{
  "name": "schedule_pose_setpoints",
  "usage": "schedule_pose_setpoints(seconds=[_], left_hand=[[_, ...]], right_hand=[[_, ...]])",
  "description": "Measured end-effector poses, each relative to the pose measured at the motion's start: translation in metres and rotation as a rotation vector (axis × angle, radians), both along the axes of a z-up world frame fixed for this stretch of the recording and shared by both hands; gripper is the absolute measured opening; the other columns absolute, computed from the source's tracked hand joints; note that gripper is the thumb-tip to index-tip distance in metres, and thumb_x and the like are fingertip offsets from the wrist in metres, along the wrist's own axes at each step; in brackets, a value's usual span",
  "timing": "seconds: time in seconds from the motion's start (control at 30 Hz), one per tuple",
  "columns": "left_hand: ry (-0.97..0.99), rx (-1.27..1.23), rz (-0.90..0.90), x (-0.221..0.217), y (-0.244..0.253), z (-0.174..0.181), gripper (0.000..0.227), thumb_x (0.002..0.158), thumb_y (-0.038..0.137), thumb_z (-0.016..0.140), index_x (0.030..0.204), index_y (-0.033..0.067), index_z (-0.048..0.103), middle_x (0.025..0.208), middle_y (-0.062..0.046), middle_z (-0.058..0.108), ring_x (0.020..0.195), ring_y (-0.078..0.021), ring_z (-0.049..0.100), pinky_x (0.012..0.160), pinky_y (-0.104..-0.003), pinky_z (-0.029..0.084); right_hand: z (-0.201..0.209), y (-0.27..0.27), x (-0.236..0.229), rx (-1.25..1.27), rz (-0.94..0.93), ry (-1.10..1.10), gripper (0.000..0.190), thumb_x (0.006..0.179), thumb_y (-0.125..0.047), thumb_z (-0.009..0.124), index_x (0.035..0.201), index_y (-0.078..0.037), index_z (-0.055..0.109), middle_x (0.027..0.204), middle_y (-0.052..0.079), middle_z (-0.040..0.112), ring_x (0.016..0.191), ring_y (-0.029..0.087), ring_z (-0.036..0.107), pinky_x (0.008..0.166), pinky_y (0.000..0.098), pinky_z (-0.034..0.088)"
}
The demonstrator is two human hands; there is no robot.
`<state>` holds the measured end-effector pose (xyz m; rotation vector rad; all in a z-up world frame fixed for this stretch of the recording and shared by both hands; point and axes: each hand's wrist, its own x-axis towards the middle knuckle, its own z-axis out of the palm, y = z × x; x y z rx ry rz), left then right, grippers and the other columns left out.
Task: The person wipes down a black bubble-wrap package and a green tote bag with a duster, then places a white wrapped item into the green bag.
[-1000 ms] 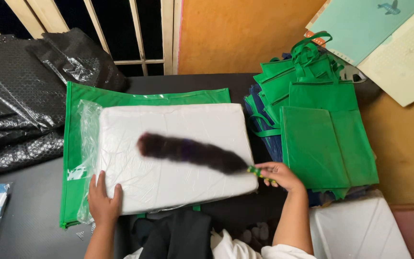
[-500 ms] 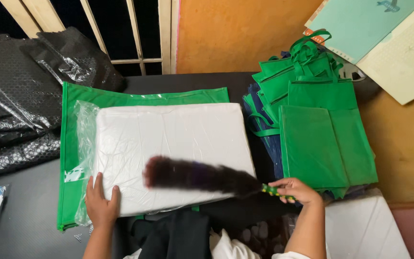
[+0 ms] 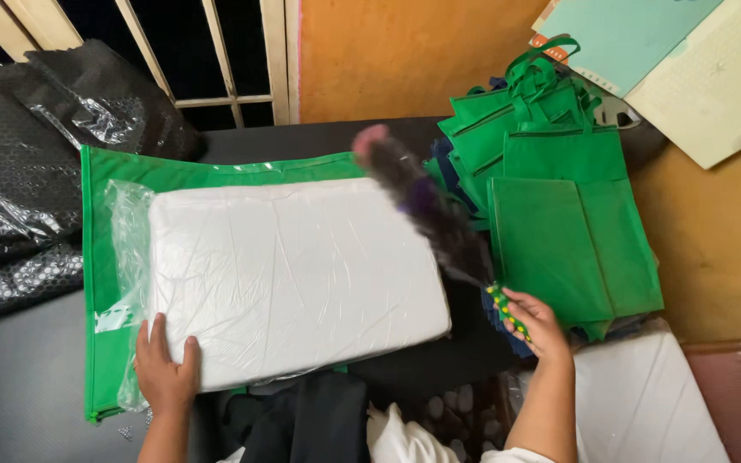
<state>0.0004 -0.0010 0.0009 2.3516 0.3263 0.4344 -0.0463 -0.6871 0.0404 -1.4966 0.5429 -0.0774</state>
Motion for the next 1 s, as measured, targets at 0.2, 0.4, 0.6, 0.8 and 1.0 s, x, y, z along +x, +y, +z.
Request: schedule_pose_setpoints(seconds=[0.2,0.4,0.6,0.8,1.0], left_hand=[[-0.025,0.02,-0.005,0.0,0.0,-0.002,0.071,0.091,0.036,0.059,0.156,0.0094,0.048,0.16,-0.025,0.042,0.149,-0.0379,0.037,0.114,-0.063,0.027],[-0.029,0.023,0.001,0.0,0.0,-0.003,0.071,0.091,0.036,0.06,0.157,0.0114,0.048,0.161,-0.024,0.042,0.147,-0.0383,0.039,0.115,-0.06,0.027],[0.001,0.02,-0.003,0.0,0.0,-0.003,0.072,0.091,0.038,0.058,0.157,0.0109,0.047,0.161,-0.024,0.041,0.149,-0.0382,0.036,0.117,-0.059,0.025],[-0.019,0.028,0.018,0.0,0.001,-0.008,0.071,0.091,0.034,0.06,0.157,0.0108,0.048,0.16,-0.025,0.043,0.148,-0.0392,0.038,0.115,-0.06,0.027],[-0.035,0.043,-0.014,0.0,-0.001,-0.003,0.071,0.093,0.034,0.058,0.157,0.0056,0.047,0.16,-0.026,0.043,0.152,-0.0362,0.033,0.117,-0.06,0.025]], right_hand=[[0.017,0.016,-0.005,0.028,0.474,0.381,0.045,0.091,-0.001,0.07,0.135,0.004,0.069,0.105,0.026,0.077,0.055,0.021,0.059,0.036,0.0235,0.029],[-0.018,0.023,-0.001,0.009,0.172,0.21,0.043,0.095,-0.01,0.066,0.137,-0.004,0.066,0.112,0.024,0.074,0.058,0.02,0.058,0.037,0.0217,0.031],[-0.023,0.016,0.003,0.047,-0.019,-0.111,0.035,0.099,-0.008,0.06,0.134,-0.007,0.062,0.108,0.025,0.068,0.055,0.019,0.052,0.037,0.0198,0.027],[-0.012,0.012,-0.008,0.053,0.435,0.09,0.039,0.09,-0.005,0.072,0.129,0.0,0.071,0.069,0.015,0.064,0.052,0.021,0.063,0.032,0.0241,0.033],[-0.012,0.025,0.003,-0.056,0.298,0.185,0.048,0.09,-0.002,0.07,0.139,-0.003,0.066,0.09,0.017,0.07,0.056,0.021,0.061,0.038,0.0227,0.032]])
